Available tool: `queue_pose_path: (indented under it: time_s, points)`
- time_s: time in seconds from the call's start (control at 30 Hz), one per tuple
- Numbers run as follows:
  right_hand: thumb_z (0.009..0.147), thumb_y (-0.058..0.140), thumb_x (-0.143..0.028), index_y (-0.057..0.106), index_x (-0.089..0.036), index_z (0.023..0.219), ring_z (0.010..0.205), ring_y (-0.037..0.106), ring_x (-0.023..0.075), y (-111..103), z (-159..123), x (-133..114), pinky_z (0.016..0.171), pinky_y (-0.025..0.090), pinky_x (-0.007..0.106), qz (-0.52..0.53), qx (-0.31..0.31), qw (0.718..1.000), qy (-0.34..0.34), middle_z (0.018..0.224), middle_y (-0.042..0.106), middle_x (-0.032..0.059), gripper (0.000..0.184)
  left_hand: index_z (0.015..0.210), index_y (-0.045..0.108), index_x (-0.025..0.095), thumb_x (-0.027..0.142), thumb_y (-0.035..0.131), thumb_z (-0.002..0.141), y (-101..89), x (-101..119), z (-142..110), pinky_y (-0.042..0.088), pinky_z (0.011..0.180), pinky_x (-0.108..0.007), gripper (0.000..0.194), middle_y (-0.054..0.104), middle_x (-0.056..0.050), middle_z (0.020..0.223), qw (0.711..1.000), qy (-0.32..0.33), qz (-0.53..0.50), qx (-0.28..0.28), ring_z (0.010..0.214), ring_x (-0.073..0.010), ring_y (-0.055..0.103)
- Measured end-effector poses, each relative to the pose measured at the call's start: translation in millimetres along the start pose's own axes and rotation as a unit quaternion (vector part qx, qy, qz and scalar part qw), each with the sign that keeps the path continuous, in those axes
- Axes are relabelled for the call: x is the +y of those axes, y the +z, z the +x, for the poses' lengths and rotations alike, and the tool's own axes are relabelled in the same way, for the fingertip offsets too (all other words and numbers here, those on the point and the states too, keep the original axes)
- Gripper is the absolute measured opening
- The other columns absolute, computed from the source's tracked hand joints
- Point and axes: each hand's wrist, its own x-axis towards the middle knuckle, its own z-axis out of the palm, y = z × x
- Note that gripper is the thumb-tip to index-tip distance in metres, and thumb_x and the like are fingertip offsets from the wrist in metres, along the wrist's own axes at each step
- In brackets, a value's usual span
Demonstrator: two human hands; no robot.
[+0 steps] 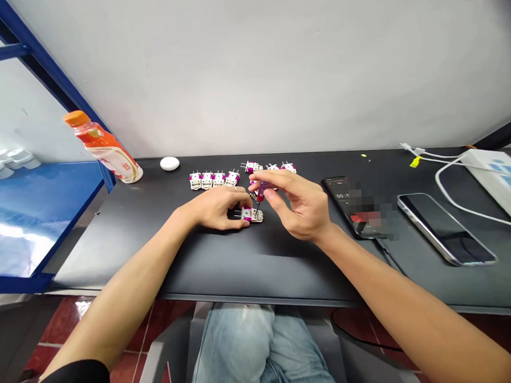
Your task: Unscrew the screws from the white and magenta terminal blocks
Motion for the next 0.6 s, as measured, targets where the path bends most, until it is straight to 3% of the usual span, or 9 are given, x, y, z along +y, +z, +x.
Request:
queue_pose_path:
  time_s: [0.13,0.27,0.33,0.5,0.6]
  points:
    - [0.102,0.087,-0.015,0.090,-0.034,0.136,0.101,0.087,0.0230,0.2,0.9,0.6,0.090,0.075,0.039,-0.018,0.038,0.998,-0.043,0.118,0.091,0.0064,0.039,0.109,0.077,0.022,0.042,0.081,0.097,0.3,-0.7,-0.3,0.052,0.076,-0.036,0.024,0.078,-0.007,0.101,1.000,0.003,-0.002,0.005,0.084,-0.0234,0.070]
    - [0.111,0.072,-0.012,0.082,-0.034,0.152,0.106,0.090,0.0235,-0.3,-1.0,0.7,0.099,0.076,0.043,0.015,0.014,1.000,0.012,0.125,0.092,0.0069,0.049,0.112,0.077,0.021,0.042,0.079,0.098,0.1,-0.7,-0.5,0.052,0.078,-0.035,0.025,0.078,-0.007,0.102,1.000,0.010,-0.003,0.000,0.085,-0.0229,0.070]
    - [0.111,0.071,-0.013,0.083,-0.032,0.152,0.111,0.089,0.0246,-0.5,-1.1,0.4,0.104,0.075,0.045,0.023,0.000,1.000,0.013,0.129,0.091,0.0084,0.046,0.110,0.077,0.021,0.042,0.080,0.097,0.3,-0.6,-0.4,0.051,0.076,-0.034,0.025,0.077,-0.006,0.099,1.000,0.009,0.000,0.006,0.083,-0.0221,0.068]
    - [0.101,0.089,-0.018,0.092,-0.034,0.133,0.094,0.087,0.0224,-0.9,1.9,-0.4,0.083,0.076,0.038,-0.036,0.044,0.998,-0.036,0.114,0.091,0.0053,0.036,0.110,0.077,0.020,0.039,0.080,0.098,0.0,0.5,-0.1,0.049,0.075,-0.031,0.023,0.077,-0.005,0.098,1.000,0.010,0.003,0.003,0.082,-0.0202,0.067]
    - [0.107,0.078,-0.014,0.089,-0.034,0.141,0.100,0.089,0.0233,-0.7,2.3,-1.7,0.092,0.077,0.040,-0.026,0.039,0.999,-0.013,0.116,0.093,0.0048,0.041,0.112,0.077,0.020,0.039,0.080,0.098,-0.6,0.6,-0.5,0.049,0.076,-0.032,0.024,0.077,-0.006,0.101,1.000,0.016,0.002,0.001,0.083,-0.0204,0.068]
